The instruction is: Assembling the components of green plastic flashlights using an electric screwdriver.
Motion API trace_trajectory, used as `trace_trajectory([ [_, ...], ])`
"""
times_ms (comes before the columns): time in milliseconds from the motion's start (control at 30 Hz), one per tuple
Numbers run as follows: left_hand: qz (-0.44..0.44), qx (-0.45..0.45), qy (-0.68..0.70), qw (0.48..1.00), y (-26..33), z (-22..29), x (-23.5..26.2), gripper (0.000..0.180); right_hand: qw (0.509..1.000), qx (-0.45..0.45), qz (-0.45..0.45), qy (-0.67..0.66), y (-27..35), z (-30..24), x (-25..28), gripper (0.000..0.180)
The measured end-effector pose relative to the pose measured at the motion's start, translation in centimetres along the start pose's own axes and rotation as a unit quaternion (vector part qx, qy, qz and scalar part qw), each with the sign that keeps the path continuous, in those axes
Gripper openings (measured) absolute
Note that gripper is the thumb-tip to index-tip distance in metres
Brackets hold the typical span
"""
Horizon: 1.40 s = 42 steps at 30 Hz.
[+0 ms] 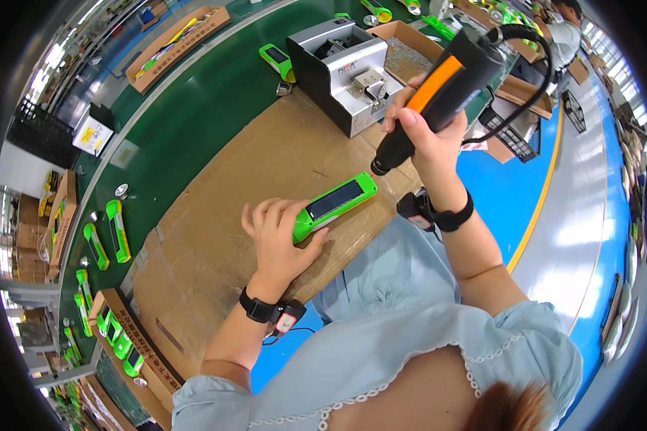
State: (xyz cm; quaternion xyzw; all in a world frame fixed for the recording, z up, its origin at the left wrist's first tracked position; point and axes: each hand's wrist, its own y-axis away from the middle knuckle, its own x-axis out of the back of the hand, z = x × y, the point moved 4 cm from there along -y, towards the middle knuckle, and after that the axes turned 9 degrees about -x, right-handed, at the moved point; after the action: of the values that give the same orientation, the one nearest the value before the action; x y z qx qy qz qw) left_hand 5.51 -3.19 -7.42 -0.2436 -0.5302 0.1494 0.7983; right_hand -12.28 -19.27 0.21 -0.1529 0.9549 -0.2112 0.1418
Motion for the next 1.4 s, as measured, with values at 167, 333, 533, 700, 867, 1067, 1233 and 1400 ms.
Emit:
trace_trajectory([
  [167,0.001,-0.021,0.082,0.996,-1.9,2.8,-0.4,0.039,0.997,-0.012,-0.047,-0.054,0.2,-2.7,-0.8,0.053],
  [333,0.024,-0.047,0.116,0.992,-6.0,5.8,-2.5,0.014,0.992,0.026,-0.106,-0.059,-0.1,-4.2,-0.3,0.056],
  [533,-0.059,-0.058,0.107,0.991,-10.1,6.9,-3.5,0.008,0.996,0.022,-0.05,-0.073,-0.8,-5.3,3.7,0.055],
  [700,0.146,0.019,0.009,0.989,-17.9,4.2,-0.5,0.008,0.998,0.004,0.056,-0.007,-1.9,-5.0,7.0,0.052],
  [867,0.12,0.092,-0.051,0.987,-21.6,0.7,-1.7,0.032,0.998,0.002,0.058,-0.001,-2.5,-4.5,6.6,0.054],
  [1067,-0.063,0.127,0.014,0.99,-12.2,1.2,-1.8,0.035,0.997,0.036,0.065,0.009,-4.1,-2.3,6.9,0.045],
  [1233,-0.168,0.082,-0.024,0.982,-3.8,2.7,-1.7,0.041,0.986,0.121,0.102,-0.049,-7.4,-1.2,5.3,0.036],
  [1400,-0.073,0.029,-0.043,0.996,-0.9,1.4,-0.6,0.044,0.987,0.085,0.125,-0.054,-10.1,-0.3,3.7,0.044],
])
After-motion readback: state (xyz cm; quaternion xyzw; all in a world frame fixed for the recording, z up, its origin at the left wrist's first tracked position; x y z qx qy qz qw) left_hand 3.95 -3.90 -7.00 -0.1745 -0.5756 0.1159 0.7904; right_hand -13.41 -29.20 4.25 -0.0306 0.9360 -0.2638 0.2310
